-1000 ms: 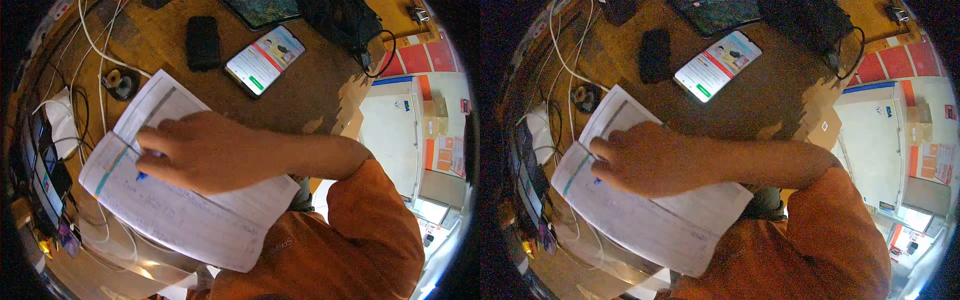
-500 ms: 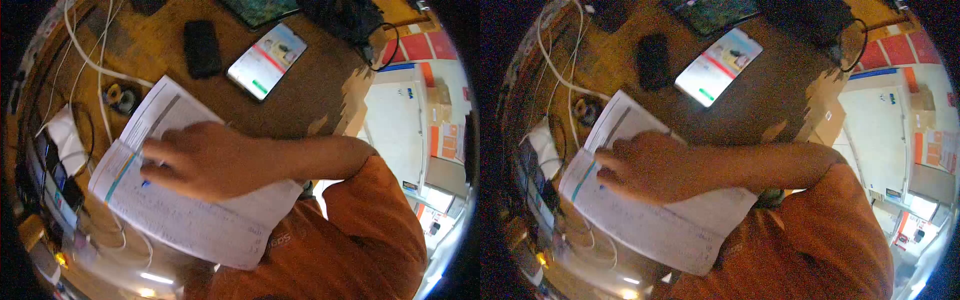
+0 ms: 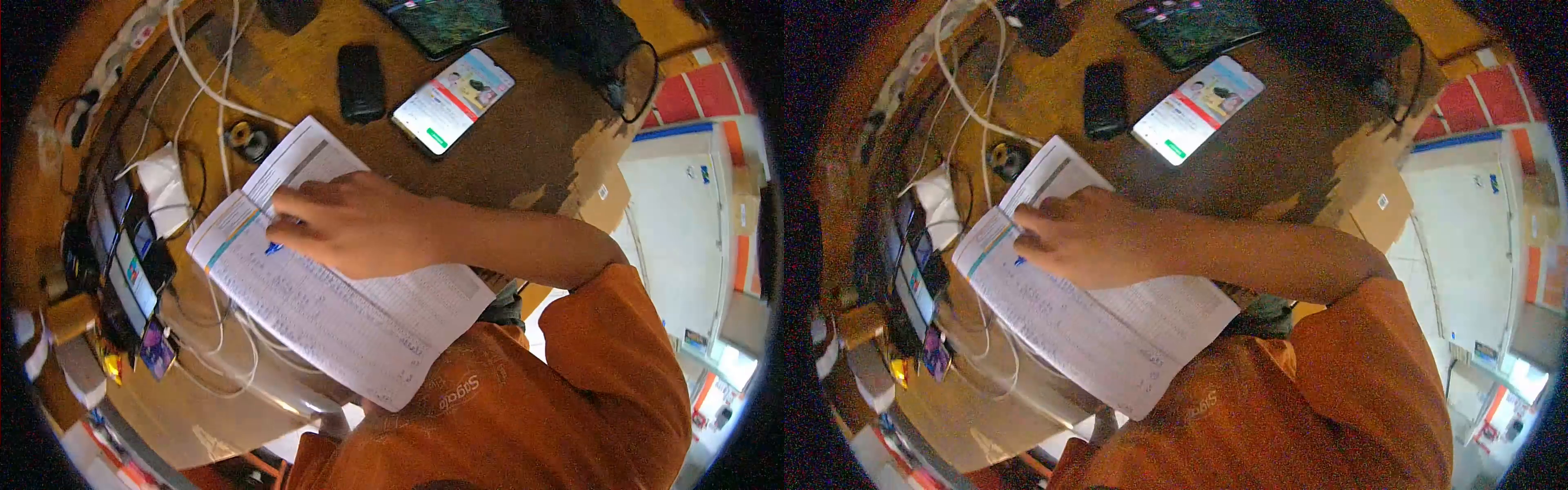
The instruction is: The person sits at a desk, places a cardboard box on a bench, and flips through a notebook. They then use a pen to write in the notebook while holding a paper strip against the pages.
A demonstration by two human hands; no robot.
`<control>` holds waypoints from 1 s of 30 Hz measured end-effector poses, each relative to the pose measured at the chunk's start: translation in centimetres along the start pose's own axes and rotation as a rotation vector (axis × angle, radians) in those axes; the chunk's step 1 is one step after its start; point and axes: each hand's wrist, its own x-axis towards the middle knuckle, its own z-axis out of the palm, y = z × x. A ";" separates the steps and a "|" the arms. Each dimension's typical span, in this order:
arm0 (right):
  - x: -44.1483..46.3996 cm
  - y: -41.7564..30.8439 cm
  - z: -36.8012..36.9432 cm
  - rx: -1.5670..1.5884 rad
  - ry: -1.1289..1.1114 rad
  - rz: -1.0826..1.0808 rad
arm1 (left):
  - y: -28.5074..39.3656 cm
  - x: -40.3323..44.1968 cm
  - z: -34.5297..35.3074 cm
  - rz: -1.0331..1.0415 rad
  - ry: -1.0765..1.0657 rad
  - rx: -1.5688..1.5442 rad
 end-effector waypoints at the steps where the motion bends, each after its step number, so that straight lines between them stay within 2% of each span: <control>1: -0.1 0.0 -0.2 0.010 -0.022 -0.003 | 0.2 -1.3 1.0 -0.034 -0.002 -0.019; 6: 0.1 -0.1 -1.2 0.092 -0.074 0.042 | 1.1 -7.3 6.1 -0.206 0.008 -0.128; 13: -0.1 -0.3 -1.8 0.106 -0.065 0.054 | 4.1 -11.5 12.0 -0.332 -0.045 -0.300; 14: 0.0 -0.4 -2.3 0.141 -0.073 0.093 | 9.2 -13.3 7.2 -0.331 -0.137 -0.296; 15: 0.0 -0.3 -2.3 0.133 -0.055 0.108 | 13.5 -14.3 2.4 -0.327 -0.361 -0.132; 16: 0.1 -0.1 -2.2 0.122 -0.036 0.122 | 18.2 -15.5 -3.6 -0.277 -0.575 -0.376; 17: 0.2 0.1 -2.2 0.108 -0.017 0.136 | 18.5 -17.1 -6.9 -0.052 -0.747 -0.565; 18: 0.2 0.3 -2.2 0.088 -0.012 0.155 | 20.5 -17.4 -11.2 0.317 -0.743 -0.608; 20: 0.3 0.6 -2.5 0.101 -0.033 0.193 | 18.4 -18.0 -13.7 0.699 -0.749 -0.584; 22: 0.3 1.3 -2.4 0.098 -0.007 0.203 | 25.5 -14.2 -22.1 0.651 -0.821 -0.160; 24: 0.0 1.3 -2.3 0.096 0.038 0.197 | 27.6 -12.4 -21.0 0.764 0.092 -0.419; 25: 0.1 1.4 -2.4 0.095 0.063 0.189 | 30.8 -10.7 -21.3 0.479 0.426 -0.124; 28: 0.1 1.5 -2.5 0.082 0.052 0.192 | 33.1 -0.9 -22.7 0.580 0.967 0.201; 30: 0.1 1.2 -2.4 0.106 0.035 0.211 | 33.6 3.0 -22.4 0.476 1.052 0.292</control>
